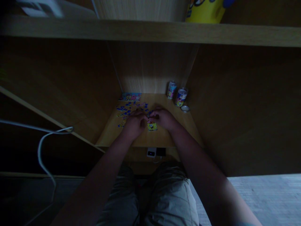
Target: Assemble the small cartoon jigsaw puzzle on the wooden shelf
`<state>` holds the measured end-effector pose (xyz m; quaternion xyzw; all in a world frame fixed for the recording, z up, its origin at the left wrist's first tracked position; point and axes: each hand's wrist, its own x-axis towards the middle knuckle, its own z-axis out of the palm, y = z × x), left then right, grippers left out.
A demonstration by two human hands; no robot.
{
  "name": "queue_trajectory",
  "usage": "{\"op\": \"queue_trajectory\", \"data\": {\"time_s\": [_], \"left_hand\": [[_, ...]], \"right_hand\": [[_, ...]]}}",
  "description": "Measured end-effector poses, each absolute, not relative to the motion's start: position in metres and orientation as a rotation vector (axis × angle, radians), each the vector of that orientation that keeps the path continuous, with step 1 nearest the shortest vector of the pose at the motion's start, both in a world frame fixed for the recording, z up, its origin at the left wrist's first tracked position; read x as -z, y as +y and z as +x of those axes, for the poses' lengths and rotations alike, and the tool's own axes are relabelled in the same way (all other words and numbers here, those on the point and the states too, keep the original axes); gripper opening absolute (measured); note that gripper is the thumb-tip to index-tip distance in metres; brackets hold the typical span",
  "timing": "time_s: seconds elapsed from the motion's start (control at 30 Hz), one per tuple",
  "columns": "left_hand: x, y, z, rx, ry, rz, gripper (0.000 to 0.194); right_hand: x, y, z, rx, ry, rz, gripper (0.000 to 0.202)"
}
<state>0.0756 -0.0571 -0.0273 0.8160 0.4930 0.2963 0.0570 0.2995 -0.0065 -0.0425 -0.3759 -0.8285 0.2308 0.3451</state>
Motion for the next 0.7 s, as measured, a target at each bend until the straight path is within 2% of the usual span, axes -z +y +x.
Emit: {"op": "queue_trajectory", "data": {"time_s": [0.3,0.57,0.7], "left_hand": [[0.0221,-0.0567,0.0780,-0.805,1.543,2.460,0.033],[0.0245,-0.0538,0.0756,-0.828,1.519,2.398,0.050],[0.0264,-0.0516,0.0750,-0.853,1.570,2.372,0.043]], "right_hand": [[0.0412,-0.0043,0.2982,-0.569,-2.173,-0.992,0.014],[0.0425,-0.0027,0.2957,-0.531,-2.185,-0.996,0.011],[0.0406,-0.0034,0.2953,-0.604,-2.167,-1.012,0.012]]}}
